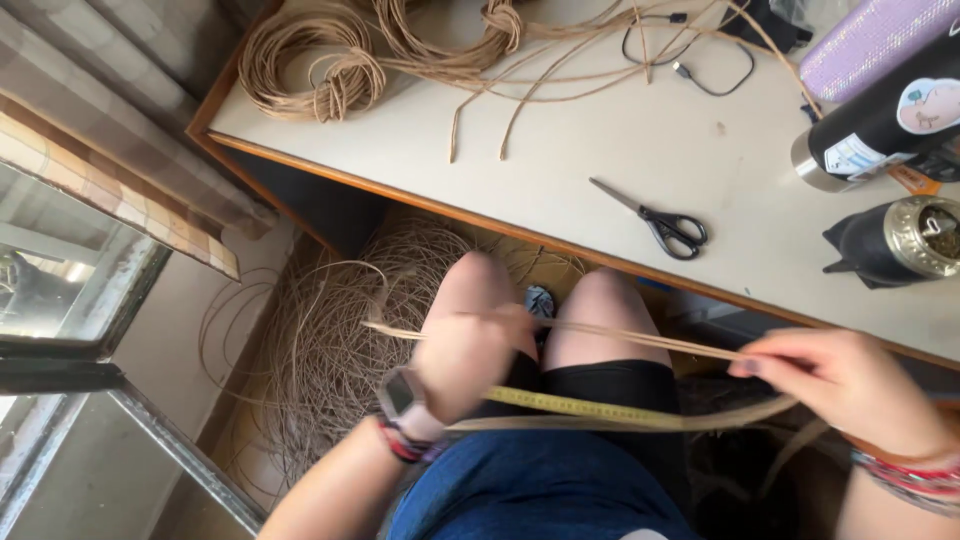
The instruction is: Measuring and cutting natural fiber strips to specific lengths using a tape measure and scissors.
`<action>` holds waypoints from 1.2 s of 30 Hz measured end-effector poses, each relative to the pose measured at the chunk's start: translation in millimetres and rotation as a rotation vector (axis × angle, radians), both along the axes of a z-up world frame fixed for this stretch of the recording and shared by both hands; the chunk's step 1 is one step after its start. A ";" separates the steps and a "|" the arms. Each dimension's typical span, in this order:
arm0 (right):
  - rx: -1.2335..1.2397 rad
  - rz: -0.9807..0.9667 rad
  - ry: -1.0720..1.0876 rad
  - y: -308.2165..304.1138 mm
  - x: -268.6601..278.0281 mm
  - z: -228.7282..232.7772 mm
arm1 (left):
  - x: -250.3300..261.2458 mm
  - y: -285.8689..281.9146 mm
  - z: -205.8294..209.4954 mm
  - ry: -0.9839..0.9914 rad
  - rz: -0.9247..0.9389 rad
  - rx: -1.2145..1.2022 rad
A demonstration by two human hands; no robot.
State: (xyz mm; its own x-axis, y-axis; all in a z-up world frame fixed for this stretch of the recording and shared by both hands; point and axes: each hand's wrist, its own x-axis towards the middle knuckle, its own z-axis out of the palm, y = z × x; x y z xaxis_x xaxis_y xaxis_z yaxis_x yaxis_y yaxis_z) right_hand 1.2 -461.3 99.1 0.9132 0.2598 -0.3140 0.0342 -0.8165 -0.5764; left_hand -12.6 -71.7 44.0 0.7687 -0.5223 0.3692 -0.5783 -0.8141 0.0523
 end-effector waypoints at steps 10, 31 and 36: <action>-0.136 0.032 -0.002 54.1 -8.5 -1.5 | -22.1 -38.0 -25.5 0.150 -0.126 -0.379; 0.141 0.325 -0.209 85.7 -4.6 -0.3 | -26.2 -72.1 9.3 0.531 -0.150 -0.446; -0.070 0.067 -0.101 25.5 -0.1 8.4 | -8.1 -2.3 -34.0 0.221 -0.002 0.122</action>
State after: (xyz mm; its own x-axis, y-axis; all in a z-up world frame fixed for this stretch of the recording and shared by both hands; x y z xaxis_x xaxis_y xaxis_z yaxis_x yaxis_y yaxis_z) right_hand 1.1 -435.8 107.4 0.9225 0.3020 -0.2405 0.1453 -0.8487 -0.5086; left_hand -20.7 -74.0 10.0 0.8225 -0.5547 0.1258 -0.5657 -0.8208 0.0791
